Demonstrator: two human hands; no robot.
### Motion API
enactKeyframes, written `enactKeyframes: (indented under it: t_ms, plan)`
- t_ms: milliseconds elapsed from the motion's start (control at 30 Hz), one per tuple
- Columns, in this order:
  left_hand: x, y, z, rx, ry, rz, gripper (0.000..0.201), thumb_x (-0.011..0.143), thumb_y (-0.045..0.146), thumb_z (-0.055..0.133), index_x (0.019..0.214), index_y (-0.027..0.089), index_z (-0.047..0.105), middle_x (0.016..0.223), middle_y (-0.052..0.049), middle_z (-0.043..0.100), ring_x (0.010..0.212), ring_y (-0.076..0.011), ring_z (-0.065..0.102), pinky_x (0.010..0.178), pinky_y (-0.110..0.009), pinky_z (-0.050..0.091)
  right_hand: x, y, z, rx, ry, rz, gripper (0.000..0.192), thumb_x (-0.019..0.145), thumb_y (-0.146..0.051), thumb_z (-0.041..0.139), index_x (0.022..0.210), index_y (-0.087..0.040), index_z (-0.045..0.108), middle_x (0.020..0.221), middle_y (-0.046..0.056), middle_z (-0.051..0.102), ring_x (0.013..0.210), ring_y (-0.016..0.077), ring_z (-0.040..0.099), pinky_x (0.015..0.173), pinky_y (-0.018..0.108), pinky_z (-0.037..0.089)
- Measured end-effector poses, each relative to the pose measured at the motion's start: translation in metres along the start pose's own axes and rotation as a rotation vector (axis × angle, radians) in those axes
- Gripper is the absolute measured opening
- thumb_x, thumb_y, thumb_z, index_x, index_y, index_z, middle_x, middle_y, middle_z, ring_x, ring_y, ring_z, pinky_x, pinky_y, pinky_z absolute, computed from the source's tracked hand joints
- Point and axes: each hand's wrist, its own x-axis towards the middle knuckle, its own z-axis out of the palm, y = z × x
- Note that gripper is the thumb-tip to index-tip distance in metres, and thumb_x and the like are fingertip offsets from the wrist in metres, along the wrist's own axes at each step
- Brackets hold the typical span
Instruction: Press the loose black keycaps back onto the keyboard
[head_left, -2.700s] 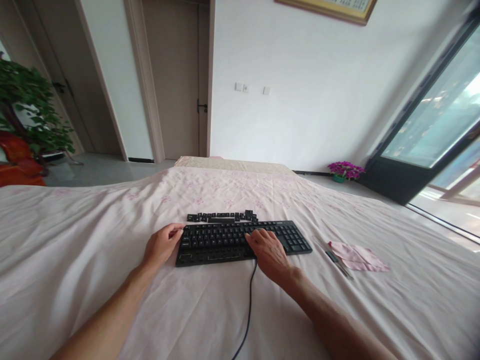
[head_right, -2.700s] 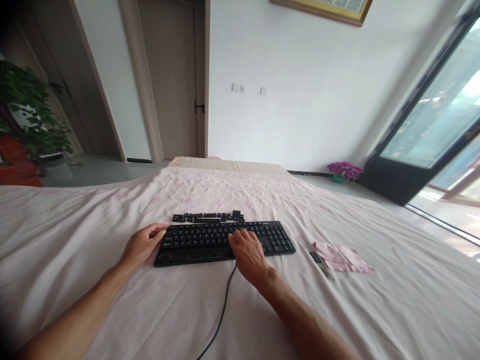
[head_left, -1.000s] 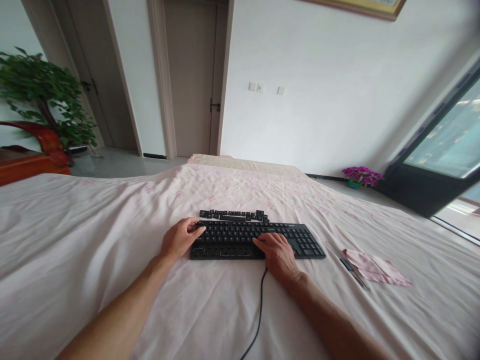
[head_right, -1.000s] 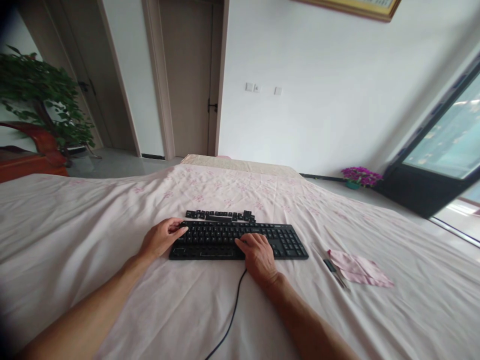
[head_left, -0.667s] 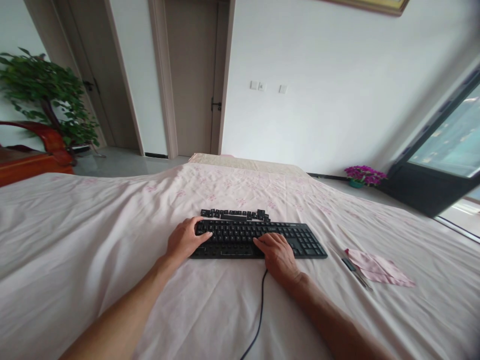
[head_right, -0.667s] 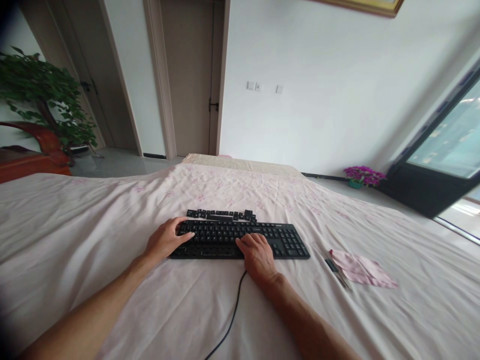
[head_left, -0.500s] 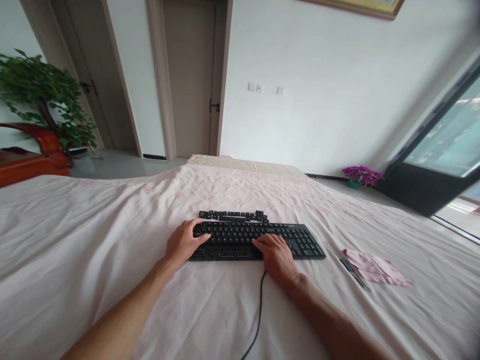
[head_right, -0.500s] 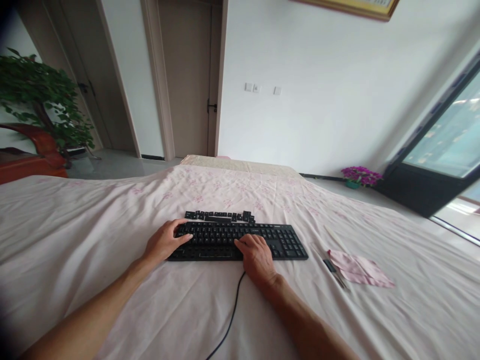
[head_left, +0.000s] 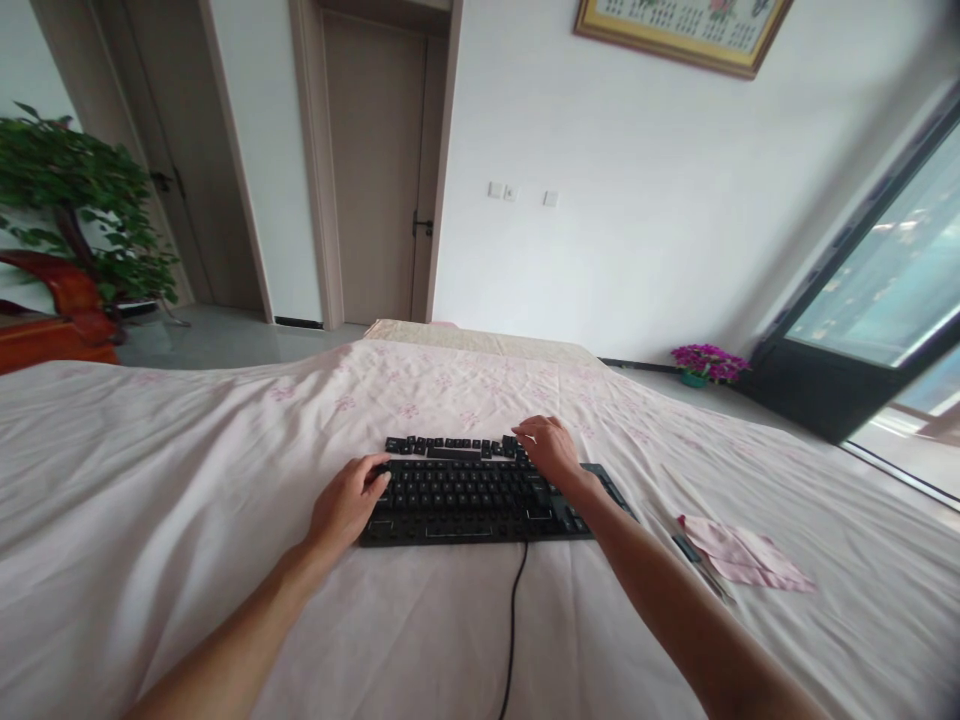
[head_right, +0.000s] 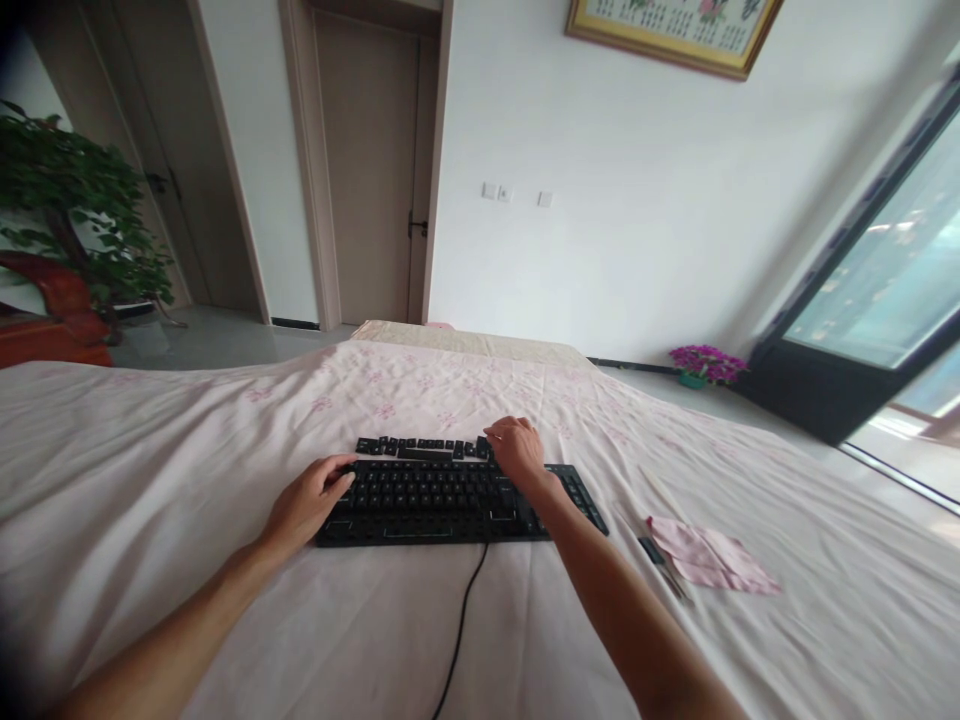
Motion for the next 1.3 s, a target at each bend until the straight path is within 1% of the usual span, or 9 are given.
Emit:
enactKeyframes:
  t_ms: [133, 367, 533, 700, 867, 967, 1067, 1200, 1300]
  plan:
    - [0.0, 0.002, -0.001, 0.004, -0.007, -0.003, 0.032, 0.087, 0.035, 0.046, 0.117, 0.028, 0.058, 0.113, -0.001, 0.064, 0.098, -0.0188, 0.061, 0.085, -0.031, 0.046, 0.029, 0.01, 0.015, -0.028, -0.096, 0.076, 0.026, 0.086, -0.029, 0.052, 0.1, -0.026, 0.074, 0.109, 0.003, 0.069, 0.105, 0.0197, 0.054, 0.09, 0.027, 0.035]
    - [0.002, 0.004, -0.003, -0.014, -0.007, 0.01, 0.03, 0.086, 0.033, 0.047, 0.112, 0.03, 0.061, 0.114, 0.0, 0.064, 0.098, -0.0182, 0.061, 0.086, -0.03, 0.047, 0.051, 0.002, 0.03, -0.063, -0.15, 0.121, 0.022, 0.078, -0.026, 0.059, 0.088, -0.022, 0.077, 0.094, 0.01, 0.072, 0.105, 0.0261, 0.053, 0.085, 0.033, 0.037]
    - [0.001, 0.003, -0.003, -0.031, 0.004, -0.006, 0.03, 0.086, 0.035, 0.048, 0.112, 0.031, 0.062, 0.115, 0.001, 0.064, 0.101, -0.0189, 0.061, 0.084, -0.03, 0.048, 0.056, -0.002, 0.033, -0.071, -0.152, 0.103, 0.023, 0.077, -0.023, 0.057, 0.088, -0.021, 0.077, 0.088, 0.012, 0.072, 0.105, 0.0265, 0.052, 0.086, 0.035, 0.036]
    - [0.001, 0.004, -0.003, -0.03, 0.0, -0.014, 0.03, 0.086, 0.034, 0.048, 0.112, 0.031, 0.062, 0.113, 0.001, 0.065, 0.1, -0.0189, 0.061, 0.084, -0.03, 0.048, 0.053, -0.008, 0.036, -0.032, -0.162, 0.046, 0.022, 0.077, -0.023, 0.057, 0.086, -0.021, 0.076, 0.096, 0.009, 0.071, 0.106, 0.0236, 0.052, 0.09, 0.033, 0.034]
    - [0.001, 0.006, -0.004, -0.022, -0.005, -0.007, 0.03, 0.086, 0.034, 0.047, 0.112, 0.03, 0.062, 0.115, 0.001, 0.064, 0.102, -0.0189, 0.061, 0.086, -0.03, 0.047, 0.052, -0.011, 0.033, 0.08, -0.169, 0.081, 0.019, 0.073, -0.021, 0.058, 0.081, -0.021, 0.076, 0.084, 0.008, 0.072, 0.103, 0.0224, 0.054, 0.089, 0.031, 0.035]
    - [0.001, 0.006, -0.004, -0.016, -0.001, -0.009, 0.03, 0.086, 0.034, 0.047, 0.112, 0.031, 0.062, 0.114, 0.001, 0.065, 0.099, -0.0182, 0.062, 0.085, -0.03, 0.047, 0.052, -0.01, 0.028, 0.208, -0.122, 0.121, 0.02, 0.073, -0.022, 0.059, 0.083, -0.02, 0.075, 0.085, 0.007, 0.073, 0.096, 0.0216, 0.059, 0.084, 0.031, 0.039]
    - [0.001, 0.005, -0.004, -0.008, -0.001, -0.011, 0.03, 0.086, 0.033, 0.048, 0.112, 0.03, 0.062, 0.112, 0.001, 0.065, 0.097, -0.018, 0.063, 0.083, -0.03, 0.048, 0.048, -0.015, 0.024, 0.379, -0.074, 0.15, 0.026, 0.078, -0.027, 0.057, 0.096, -0.019, 0.073, 0.087, 0.005, 0.073, 0.082, 0.0179, 0.063, 0.074, 0.027, 0.044]
    - [-0.001, 0.01, -0.005, 0.012, 0.065, 0.083, 0.029, 0.087, 0.029, 0.049, 0.111, 0.028, 0.062, 0.114, -0.002, 0.064, 0.104, -0.02, 0.06, 0.091, -0.033, 0.047, 0.023, -0.04, 0.021, 0.658, -0.037, 0.152, 0.036, 0.082, -0.033, 0.054, 0.111, -0.017, 0.067, 0.088, 0.004, 0.073, 0.071, 0.0131, 0.064, 0.066, 0.025, 0.049]
    - [-0.008, 0.025, -0.006, -0.013, 0.155, 0.238, 0.029, 0.086, 0.025, 0.052, 0.112, 0.028, 0.063, 0.119, -0.004, 0.061, 0.115, -0.0219, 0.055, 0.103, -0.037, 0.041, -0.009, -0.068, 0.016, 1.237, -0.067, 0.184, 0.036, 0.07, -0.036, 0.07, 0.1, -0.017, 0.071, 0.081, 0.003, 0.072, 0.065, 0.0129, 0.062, 0.067, 0.028, 0.051]
